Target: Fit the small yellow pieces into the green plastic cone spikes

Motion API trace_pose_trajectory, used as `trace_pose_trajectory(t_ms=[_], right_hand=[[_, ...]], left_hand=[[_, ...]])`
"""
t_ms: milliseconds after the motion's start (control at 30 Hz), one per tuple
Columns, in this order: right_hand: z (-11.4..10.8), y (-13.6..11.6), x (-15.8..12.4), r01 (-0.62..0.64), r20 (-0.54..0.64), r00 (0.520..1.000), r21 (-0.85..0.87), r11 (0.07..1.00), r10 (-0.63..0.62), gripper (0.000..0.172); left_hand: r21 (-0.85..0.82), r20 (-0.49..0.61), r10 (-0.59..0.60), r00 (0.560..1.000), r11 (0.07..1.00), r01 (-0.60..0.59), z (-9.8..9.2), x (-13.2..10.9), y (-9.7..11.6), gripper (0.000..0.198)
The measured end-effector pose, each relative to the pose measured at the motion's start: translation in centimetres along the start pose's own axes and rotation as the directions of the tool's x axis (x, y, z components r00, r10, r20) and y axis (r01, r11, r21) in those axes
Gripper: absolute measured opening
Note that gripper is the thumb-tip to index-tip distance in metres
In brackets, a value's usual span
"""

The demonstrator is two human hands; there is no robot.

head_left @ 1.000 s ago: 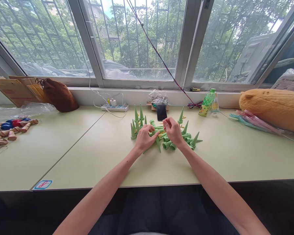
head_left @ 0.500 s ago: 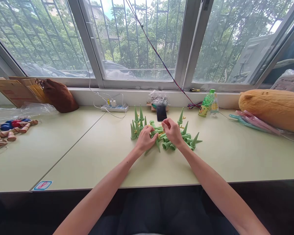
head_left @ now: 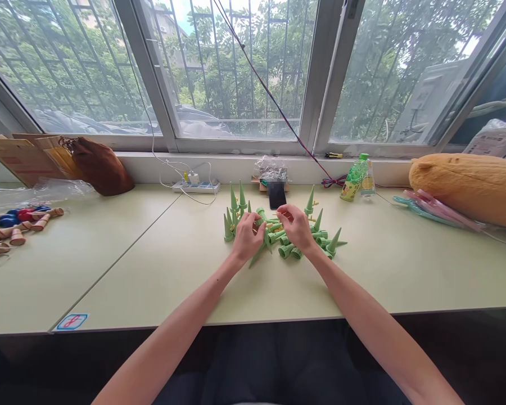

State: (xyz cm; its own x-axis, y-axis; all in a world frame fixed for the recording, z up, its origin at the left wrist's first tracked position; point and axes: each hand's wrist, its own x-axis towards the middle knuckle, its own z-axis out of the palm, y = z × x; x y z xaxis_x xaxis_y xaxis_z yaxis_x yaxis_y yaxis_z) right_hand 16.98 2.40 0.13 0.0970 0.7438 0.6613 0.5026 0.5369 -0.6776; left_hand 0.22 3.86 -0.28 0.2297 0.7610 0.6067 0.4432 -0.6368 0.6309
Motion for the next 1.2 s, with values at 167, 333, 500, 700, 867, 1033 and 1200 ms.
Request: trace_pose_trajectory(t_ms=[167,333,500,700,867,1033,1200], right_hand=[[-0.1,-0.1,0.0,0.023,-0.005,1.0,0.01,1.0,-0.023,0.016],[-0.2,-0.4,0.0,0.037,0.011,0.999,0.029,0.999,-0.038,0.019],[-0.2,-0.8,-0.1,0.045,0.039,0.998,0.032,0.998,-0.046,0.021],[-0.2,-1.1,-0.2,0.056,0.073,0.996,0.027,0.998,-0.058,0.021],[-0.1,-0.9,-0.2,0.058,0.099,0.993,0.023,0.998,-0.06,0.018],[0.1,-0.9,-0.2,0.048,0.124,0.991,0.038,0.998,-0.053,0.015],[0.2,-0.8,-0.2,0.053,0.137,0.989,0.049,0.997,-0.06,0.013]], left_hand=[[-0.094,-0.064,-0.077,0.995,0.993,0.07,-0.2,0.2,0.0,0.013],[-0.248,-0.02,-0.207,0.978,0.949,0.195,-0.2,0.4,-0.1,0.02],[-0.288,-0.016,-0.228,0.974,0.933,0.214,-0.2,0.5,-0.2,0.019],[-0.28,-0.012,-0.227,0.974,0.936,0.215,-0.2,0.5,0.0,0.017],[-0.252,-0.005,-0.204,0.979,0.948,0.196,-0.2,0.4,0.0,0.017],[-0.21,-0.012,-0.166,0.986,0.964,0.16,-0.1,0.4,-0.1,0.016],[-0.187,-0.003,-0.164,0.986,0.969,0.161,-0.1,0.3,0.0,0.019]])
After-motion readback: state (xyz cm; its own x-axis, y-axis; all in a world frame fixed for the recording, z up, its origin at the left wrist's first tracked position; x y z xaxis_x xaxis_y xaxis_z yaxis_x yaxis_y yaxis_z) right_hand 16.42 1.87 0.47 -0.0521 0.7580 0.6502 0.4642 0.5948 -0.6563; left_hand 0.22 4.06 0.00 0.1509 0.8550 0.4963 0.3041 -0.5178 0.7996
